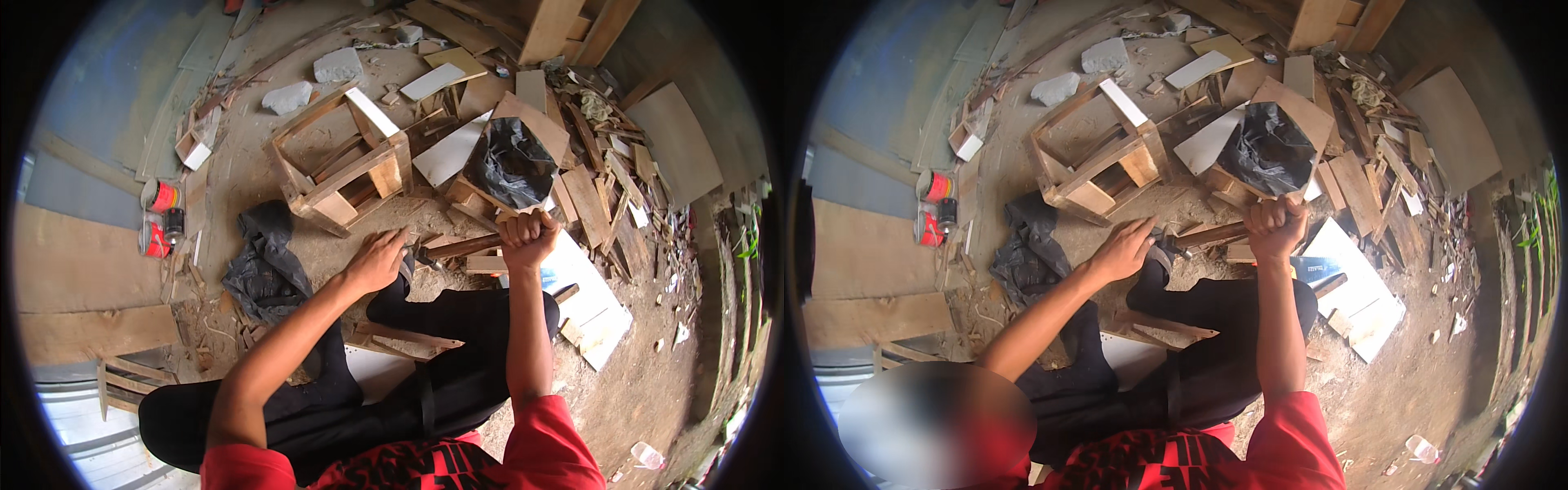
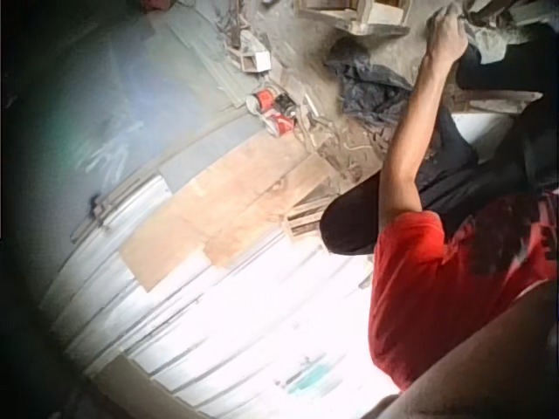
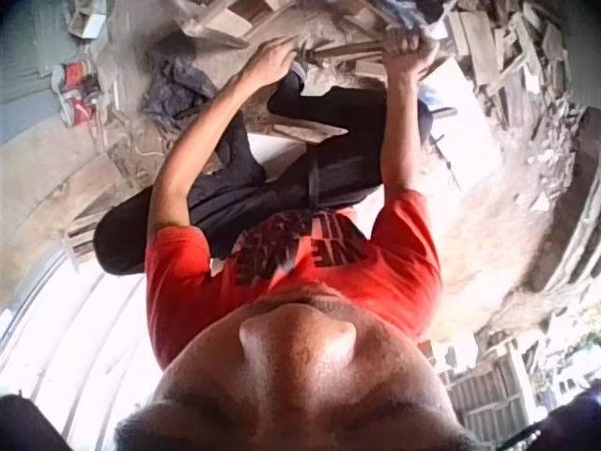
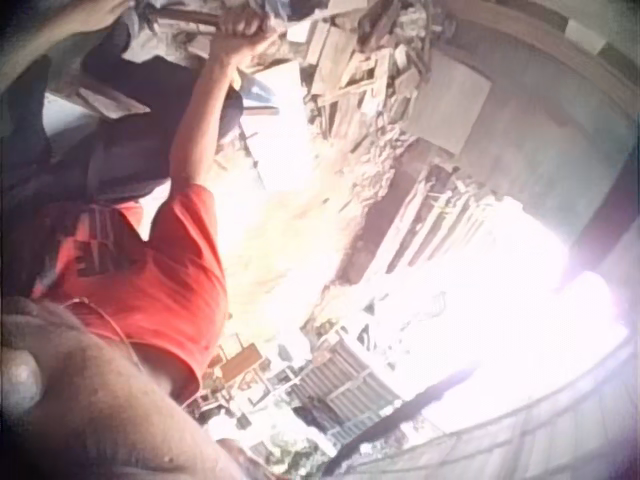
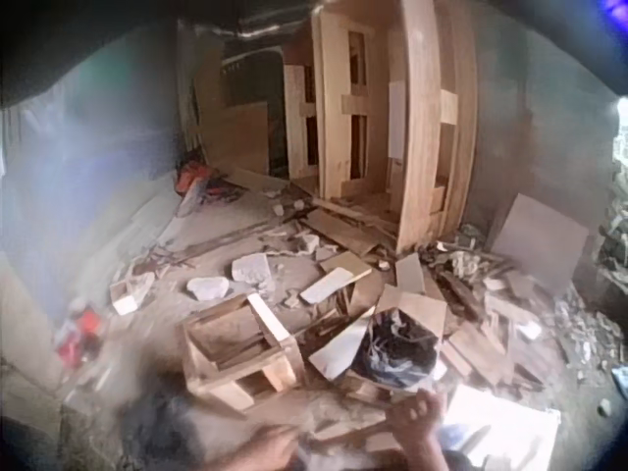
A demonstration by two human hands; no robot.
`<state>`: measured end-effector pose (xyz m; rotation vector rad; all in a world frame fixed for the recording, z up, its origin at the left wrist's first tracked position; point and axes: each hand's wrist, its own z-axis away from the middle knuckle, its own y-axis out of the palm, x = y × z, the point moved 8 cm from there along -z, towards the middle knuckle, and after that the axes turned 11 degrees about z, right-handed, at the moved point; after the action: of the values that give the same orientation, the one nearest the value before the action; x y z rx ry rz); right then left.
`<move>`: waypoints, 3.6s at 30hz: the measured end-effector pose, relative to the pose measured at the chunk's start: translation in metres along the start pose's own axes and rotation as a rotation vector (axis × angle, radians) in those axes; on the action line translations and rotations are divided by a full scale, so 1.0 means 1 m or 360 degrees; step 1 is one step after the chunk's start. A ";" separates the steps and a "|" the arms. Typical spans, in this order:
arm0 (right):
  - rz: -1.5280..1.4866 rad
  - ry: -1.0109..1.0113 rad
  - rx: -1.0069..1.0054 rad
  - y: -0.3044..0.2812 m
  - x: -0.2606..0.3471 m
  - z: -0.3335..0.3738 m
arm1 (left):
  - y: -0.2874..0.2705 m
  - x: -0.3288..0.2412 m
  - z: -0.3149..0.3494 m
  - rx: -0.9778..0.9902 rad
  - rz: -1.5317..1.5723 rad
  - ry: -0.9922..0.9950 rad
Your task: The person sits on the floor and uses a hammer to drive nails into a small wooden frame. They repeatedly pick up nails, position them, and hammer them into the joints of the frame. The person also adjusts the frame and handles small wooden pieces during the process.
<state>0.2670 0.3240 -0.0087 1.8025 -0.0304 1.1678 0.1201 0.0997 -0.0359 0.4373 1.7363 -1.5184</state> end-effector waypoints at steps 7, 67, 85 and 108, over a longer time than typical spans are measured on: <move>0.0014 0.0083 0.0302 -0.002 0.002 0.018 | 0.041 -0.005 0.001 0.0431 -0.0189 0.0139; 0.3221 0.0200 -0.0096 -0.093 -0.115 0.025 | -0.180 0.093 0.015 -0.1090 0.0615 0.0186; 0.3130 0.1519 0.0633 -0.133 -0.155 0.054 | -0.179 0.103 0.021 -0.1159 0.0593 0.0141; 0.3533 0.1122 0.0893 -0.131 -0.159 0.063 | -0.174 0.101 0.019 -0.1247 0.0535 0.0191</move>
<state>0.2862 0.2806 -0.2189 0.9953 -1.7508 3.4059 -0.0595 0.0188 0.0094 0.3791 2.0568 -0.5138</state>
